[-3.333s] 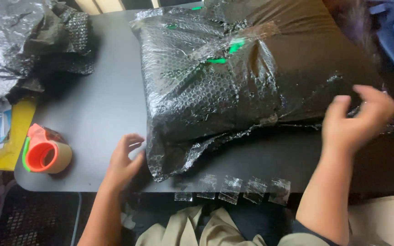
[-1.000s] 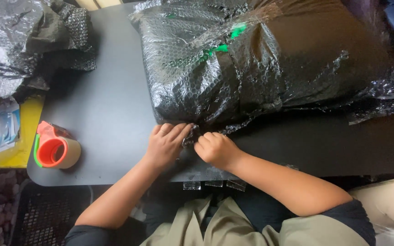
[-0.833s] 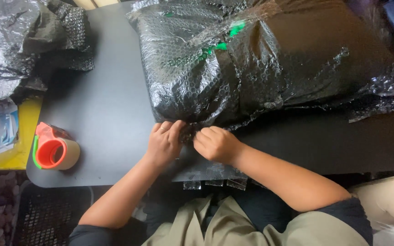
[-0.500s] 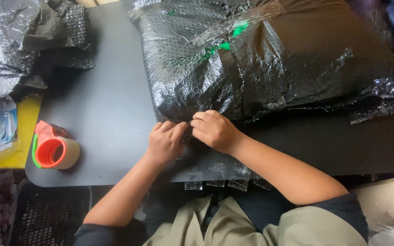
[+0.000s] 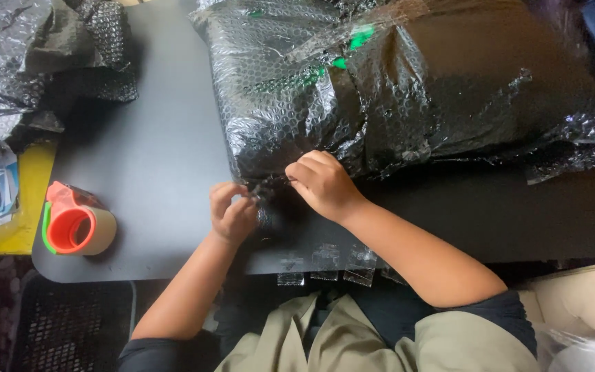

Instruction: The person places a green tote bag on a sheet of black bubble wrap, folds the wrap around the bag, and secures it with clear packing tape. They smooth the wrap, cut tape from a dispenser, and apply multiple strips to seal the package.

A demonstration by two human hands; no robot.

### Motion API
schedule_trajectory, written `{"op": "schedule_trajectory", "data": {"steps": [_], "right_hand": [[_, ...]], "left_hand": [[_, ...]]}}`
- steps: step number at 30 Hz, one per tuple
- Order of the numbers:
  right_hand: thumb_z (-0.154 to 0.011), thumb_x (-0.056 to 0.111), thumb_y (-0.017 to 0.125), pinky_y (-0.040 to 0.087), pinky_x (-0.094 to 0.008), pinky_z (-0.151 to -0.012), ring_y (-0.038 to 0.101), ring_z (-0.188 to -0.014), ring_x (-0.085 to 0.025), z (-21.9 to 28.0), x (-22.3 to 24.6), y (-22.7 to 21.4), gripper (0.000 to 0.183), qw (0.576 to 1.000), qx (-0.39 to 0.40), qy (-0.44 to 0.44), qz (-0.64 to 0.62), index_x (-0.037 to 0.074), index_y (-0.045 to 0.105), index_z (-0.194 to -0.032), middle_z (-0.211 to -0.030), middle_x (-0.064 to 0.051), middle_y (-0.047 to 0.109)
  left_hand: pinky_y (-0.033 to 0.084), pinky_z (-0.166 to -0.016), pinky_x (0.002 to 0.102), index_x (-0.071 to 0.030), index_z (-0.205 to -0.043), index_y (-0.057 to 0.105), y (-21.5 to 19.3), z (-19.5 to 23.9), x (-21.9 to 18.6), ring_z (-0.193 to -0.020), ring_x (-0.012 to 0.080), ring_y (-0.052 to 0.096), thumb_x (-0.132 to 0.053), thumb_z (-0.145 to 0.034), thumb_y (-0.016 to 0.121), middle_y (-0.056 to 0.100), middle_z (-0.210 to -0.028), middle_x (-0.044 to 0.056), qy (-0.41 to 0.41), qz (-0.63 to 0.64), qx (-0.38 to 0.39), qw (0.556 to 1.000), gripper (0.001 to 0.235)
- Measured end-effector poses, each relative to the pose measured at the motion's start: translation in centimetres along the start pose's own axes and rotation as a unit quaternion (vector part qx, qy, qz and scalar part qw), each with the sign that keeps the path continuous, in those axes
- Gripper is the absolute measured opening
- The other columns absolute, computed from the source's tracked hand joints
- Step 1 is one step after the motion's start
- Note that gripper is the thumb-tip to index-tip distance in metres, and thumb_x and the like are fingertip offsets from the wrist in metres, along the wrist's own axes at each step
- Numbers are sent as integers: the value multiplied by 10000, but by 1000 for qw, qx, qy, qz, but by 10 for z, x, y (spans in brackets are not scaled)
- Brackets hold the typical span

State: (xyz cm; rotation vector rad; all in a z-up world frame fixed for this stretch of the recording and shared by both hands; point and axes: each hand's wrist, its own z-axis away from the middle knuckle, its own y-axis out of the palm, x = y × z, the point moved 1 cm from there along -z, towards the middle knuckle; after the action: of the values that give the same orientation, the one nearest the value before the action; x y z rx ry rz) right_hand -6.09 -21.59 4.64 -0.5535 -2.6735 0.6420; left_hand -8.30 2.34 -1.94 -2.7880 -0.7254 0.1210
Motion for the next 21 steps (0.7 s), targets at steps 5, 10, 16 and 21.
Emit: {"op": "schedule_trajectory", "data": {"steps": [5,10,16,21], "right_hand": [[-879,21,745,536,-307,-649,617,-703,-178,-7,4,-4,164,1000,14,18,16,157,669,-829,-749,32,530],[-841,23,780,517,-305,-627,559,-652,-176,-9,5,-6,162,999,12,17,39,164,705,-811,-752,27,413],[-792,110,857,570,-327,-673,661,-712,-223,-16,6,-23,144,995,82,38,-50,101,764,-901,-787,-32,561],[-897,76,807,563,-326,-703,717,-764,-229,-50,29,-125,83,981,21,142,-130,116,795,-970,-826,-44,713]], "left_hand": [[516,-719,439,-146,-840,759,-3,-15,-6,-802,307,611,-70,-868,777,733,-954,116,34,-115,-6,993,83],[500,-1009,559,-169,-1017,774,-6,-59,-22,-1161,431,564,-232,-888,754,614,-1250,130,1,-160,71,985,145],[486,-1040,610,-110,-999,736,-8,-70,-8,-1295,566,514,-153,-867,867,575,-1307,181,-58,-92,97,989,191],[508,-1040,602,-112,-976,777,-2,-49,7,-1256,554,571,-201,-851,882,643,-1280,197,-58,-51,46,996,185]]}}
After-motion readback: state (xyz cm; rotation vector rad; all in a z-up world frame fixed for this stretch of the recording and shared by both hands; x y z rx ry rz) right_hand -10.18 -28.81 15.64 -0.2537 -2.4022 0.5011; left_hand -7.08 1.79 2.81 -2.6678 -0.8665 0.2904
